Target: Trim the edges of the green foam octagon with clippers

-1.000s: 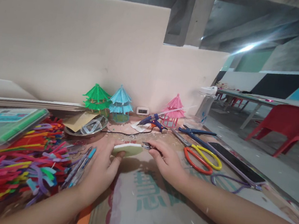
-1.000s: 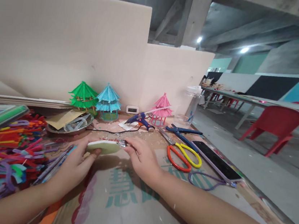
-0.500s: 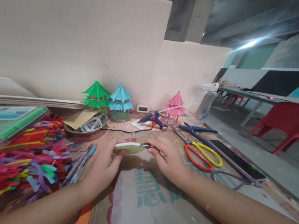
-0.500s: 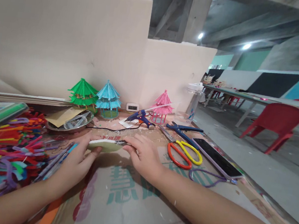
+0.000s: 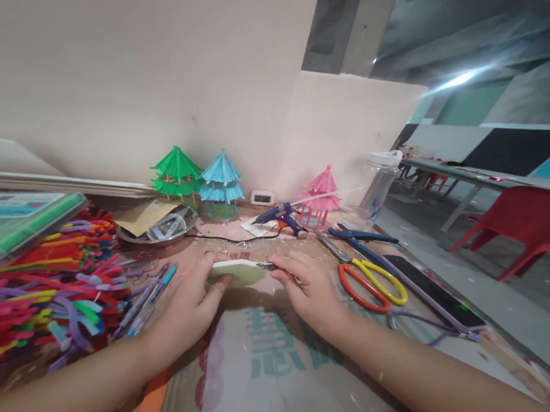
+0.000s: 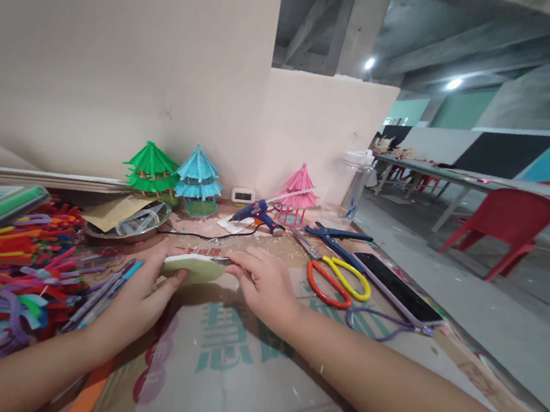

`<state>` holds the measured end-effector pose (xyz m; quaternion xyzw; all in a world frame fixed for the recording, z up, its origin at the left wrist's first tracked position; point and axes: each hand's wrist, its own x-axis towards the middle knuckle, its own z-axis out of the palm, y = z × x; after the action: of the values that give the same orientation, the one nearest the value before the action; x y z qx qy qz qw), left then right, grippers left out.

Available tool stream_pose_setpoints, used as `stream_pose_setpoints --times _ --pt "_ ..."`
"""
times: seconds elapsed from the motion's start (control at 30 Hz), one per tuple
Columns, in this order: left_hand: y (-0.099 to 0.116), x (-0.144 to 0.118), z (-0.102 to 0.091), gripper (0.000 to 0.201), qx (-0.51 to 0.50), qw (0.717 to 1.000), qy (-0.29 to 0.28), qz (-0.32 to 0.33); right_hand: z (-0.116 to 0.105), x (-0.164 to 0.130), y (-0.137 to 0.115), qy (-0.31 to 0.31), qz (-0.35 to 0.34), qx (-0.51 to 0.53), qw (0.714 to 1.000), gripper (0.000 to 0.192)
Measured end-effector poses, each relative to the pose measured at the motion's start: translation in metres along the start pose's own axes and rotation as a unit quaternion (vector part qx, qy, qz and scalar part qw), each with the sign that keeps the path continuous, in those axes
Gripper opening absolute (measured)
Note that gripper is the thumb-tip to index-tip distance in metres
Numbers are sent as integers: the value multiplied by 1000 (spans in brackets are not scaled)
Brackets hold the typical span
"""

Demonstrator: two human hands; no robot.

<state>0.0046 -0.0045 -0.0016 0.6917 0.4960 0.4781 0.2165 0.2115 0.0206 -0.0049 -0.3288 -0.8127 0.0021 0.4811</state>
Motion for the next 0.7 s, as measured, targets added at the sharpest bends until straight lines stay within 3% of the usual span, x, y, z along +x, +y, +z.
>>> stream_pose_setpoints --times 0.1,0.33,0.57,0.7 --pt "-2 0 -1 24 12 999 -28 14 1 0 0 11 5 13 1000 25" --pt "-6 1 -1 24 19 999 -34 25 0 1 -2 13 8 21 1000 21" --pt "6 -1 -2 20 84 994 -40 59 -1 0 -3 12 -32 -8 999 26" --pt "10 -1 -1 17 72 994 -42 64 -2 1 -4 4 -47 -23 999 31"
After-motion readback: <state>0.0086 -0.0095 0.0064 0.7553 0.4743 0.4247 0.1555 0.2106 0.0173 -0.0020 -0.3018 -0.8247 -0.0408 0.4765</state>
